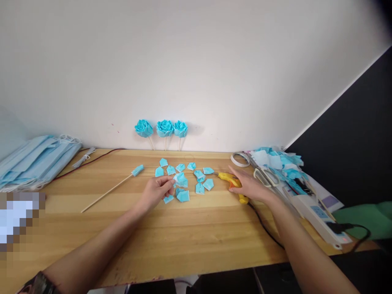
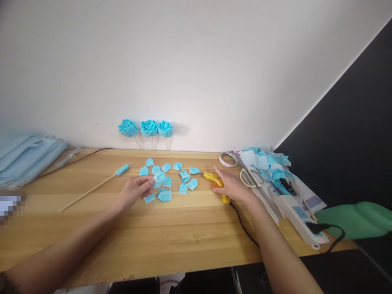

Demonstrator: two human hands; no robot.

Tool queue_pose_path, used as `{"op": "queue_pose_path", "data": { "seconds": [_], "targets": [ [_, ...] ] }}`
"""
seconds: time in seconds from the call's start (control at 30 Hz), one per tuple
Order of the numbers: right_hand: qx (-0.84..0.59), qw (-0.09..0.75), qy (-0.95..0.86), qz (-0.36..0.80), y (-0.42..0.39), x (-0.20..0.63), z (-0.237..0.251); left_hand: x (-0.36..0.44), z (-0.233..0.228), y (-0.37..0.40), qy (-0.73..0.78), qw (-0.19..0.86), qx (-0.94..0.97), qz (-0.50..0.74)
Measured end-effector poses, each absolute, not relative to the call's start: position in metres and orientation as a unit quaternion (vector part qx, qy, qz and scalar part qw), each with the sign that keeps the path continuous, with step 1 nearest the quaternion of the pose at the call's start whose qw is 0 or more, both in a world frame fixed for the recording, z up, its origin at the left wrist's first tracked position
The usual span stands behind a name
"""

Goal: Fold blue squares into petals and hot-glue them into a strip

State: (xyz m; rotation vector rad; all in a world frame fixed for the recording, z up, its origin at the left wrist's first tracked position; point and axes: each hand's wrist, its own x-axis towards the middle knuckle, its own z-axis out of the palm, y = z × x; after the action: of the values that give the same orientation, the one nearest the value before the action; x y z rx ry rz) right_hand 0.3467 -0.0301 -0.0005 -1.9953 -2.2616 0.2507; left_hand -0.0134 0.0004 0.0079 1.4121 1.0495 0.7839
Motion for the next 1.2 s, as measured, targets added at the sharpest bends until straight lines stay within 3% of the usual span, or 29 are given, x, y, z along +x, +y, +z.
{"op": "queue_pose_path", "data": {
  "seconds": [0.2, 0.47, 0.7, 0.83, 0.93, 1.03, 1.2],
  "targets": [
    [-0.682, 0.024, -0.73, 0.025, -0.039, 0.353, 0.01, -0.013, 0.008, 0.001, 0.452, 0.573, 0.601, 0.325],
    [-0.643, 0.055, -0.761, -0.066, -0.005, 0.303, 0.019, -0.014, 0.005, 0.003, 0.455, 0.565, 0.603, 0.332],
    [-0.68, 0.04, -0.731, -0.035, 0.039, 0.288, 0.014, -0.015, 0.005, 0.003, 0.453, 0.562, 0.602, 0.341],
    [-0.669, 0.099, -0.736, -0.024, 0.041, 0.273, 0.02, -0.016, 0.007, 0.004, 0.454, 0.552, 0.604, 0.352],
    [-0.64, 0.264, -0.722, 0.013, 0.03, 0.258, 0.028, -0.017, 0.006, 0.005, 0.457, 0.55, 0.601, 0.357],
    [-0.575, 0.403, -0.699, 0.135, 0.012, 0.245, 0.03, -0.017, 0.006, 0.006, 0.456, 0.552, 0.599, 0.359],
    [-0.543, 0.333, -0.727, 0.257, -0.013, 0.228, 0.013, -0.015, 0.006, 0.005, 0.454, 0.553, 0.603, 0.351]
  ]
}}
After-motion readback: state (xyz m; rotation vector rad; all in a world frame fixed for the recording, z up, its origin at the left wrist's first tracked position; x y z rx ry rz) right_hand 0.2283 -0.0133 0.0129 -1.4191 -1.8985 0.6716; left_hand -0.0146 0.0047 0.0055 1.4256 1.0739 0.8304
